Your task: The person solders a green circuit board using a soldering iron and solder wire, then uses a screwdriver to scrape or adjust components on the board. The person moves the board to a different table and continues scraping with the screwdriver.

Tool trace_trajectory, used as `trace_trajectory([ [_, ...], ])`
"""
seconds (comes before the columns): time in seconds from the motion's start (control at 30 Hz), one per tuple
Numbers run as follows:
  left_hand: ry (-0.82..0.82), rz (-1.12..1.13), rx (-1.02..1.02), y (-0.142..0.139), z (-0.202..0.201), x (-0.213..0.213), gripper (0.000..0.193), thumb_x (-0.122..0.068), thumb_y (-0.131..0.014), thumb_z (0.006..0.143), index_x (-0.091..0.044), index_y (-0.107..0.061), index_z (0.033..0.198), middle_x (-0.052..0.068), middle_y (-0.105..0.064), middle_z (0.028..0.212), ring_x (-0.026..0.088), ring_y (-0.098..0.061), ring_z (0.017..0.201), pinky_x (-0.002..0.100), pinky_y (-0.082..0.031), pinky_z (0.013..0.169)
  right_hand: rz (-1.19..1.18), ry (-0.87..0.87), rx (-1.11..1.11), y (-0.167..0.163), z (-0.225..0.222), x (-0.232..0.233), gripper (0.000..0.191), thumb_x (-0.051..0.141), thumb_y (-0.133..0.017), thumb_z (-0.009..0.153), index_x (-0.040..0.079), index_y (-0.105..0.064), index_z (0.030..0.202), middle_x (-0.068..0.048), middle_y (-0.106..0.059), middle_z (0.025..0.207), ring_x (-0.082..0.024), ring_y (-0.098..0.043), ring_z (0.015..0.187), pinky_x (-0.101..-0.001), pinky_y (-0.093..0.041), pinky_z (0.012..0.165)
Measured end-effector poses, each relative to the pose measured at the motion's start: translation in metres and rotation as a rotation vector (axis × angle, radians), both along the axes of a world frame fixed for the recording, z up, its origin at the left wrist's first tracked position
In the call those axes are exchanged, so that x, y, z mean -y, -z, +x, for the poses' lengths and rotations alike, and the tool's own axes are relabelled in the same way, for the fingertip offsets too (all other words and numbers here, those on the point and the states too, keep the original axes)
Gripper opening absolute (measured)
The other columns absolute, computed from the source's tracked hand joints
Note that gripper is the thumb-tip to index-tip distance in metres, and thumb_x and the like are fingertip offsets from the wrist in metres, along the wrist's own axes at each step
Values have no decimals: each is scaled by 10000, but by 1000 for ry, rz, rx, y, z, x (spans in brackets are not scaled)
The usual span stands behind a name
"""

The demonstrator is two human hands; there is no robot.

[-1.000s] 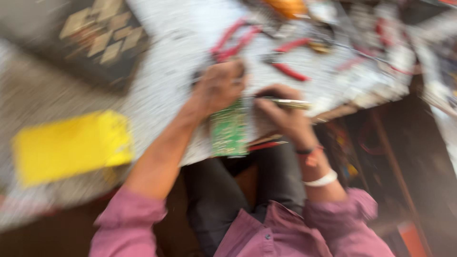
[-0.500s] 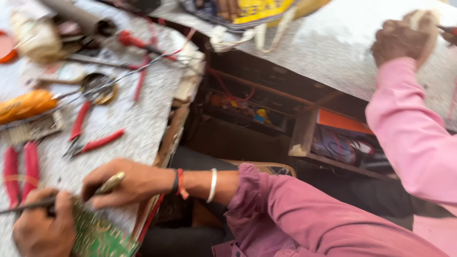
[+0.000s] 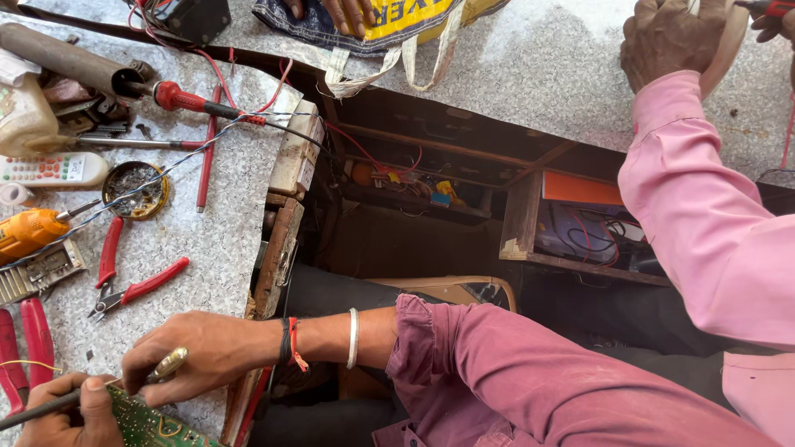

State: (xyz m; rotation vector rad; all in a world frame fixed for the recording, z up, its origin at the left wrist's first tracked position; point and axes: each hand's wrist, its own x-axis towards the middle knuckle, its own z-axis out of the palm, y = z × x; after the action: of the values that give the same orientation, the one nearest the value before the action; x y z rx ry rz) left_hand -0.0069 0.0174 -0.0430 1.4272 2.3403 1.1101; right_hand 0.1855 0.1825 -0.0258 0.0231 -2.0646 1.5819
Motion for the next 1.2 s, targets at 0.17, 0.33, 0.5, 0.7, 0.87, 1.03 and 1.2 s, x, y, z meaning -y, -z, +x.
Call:
trace_trajectory([
  [0.17,-44,-22,-7,-2,4,1,306,-205,-638,1130,80,-574,1041,173,-696,841,171,-686,783,278,-554,770,18,14,-7,-1,-1,1,179,258,-631,885,156,-712,1008,-9,-753,834,-160,-747,738,-304,-594,705],
  [0.33,-100,-89,-134,-3,7,7,259,-164,-668,1121,71,-639,1017,162,-711,823,173,-704,785,288,-564,780,10,-10,-3,0,-3,-1,185,267,-630,884,151,-703,1009,-7,-755,868,-162,-752,732,-323,-598,727],
  [0.5,-99,-76,-161,0,5,12,226,-132,-681,1115,60,-648,1001,149,-724,844,173,-721,798,283,-573,799,48,19,4,-3,-2,0,188,267,-640,874,144,-701,1003,-22,-745,836,-188,-745,748,-320,-594,713],
  [0.7,-79,-58,-176,3,5,17,217,-100,-697,1151,60,-645,1013,150,-728,869,182,-733,834,288,-580,826,60,24,-9,-2,-1,0,180,270,-633,875,153,-696,997,-16,-741,848,-183,-743,752,-346,-595,760],
  [0.87,-92,-110,-200,0,5,17,208,-96,-688,1154,64,-647,1028,158,-732,868,196,-740,831,304,-586,811,80,19,40,0,-4,1,183,276,-627,873,155,-694,994,-12,-735,874,-177,-737,719,-343,-593,728],
  [1.03,-83,-101,-193,-2,7,15,199,-115,-659,1125,70,-644,1050,161,-734,878,199,-742,836,311,-589,817,73,25,25,-1,-4,1,187,278,-625,866,160,-693,995,-9,-736,871,-174,-737,718,-342,-593,725],
  [1.2,-81,-86,-204,-2,7,15,190,-108,-662,1124,68,-642,1057,161,-737,889,196,-742,837,308,-590,817,72,22,40,-4,-2,1,181,275,-626,864,158,-693,985,-11,-735,869,-175,-736,708,-346,-591,718],
])
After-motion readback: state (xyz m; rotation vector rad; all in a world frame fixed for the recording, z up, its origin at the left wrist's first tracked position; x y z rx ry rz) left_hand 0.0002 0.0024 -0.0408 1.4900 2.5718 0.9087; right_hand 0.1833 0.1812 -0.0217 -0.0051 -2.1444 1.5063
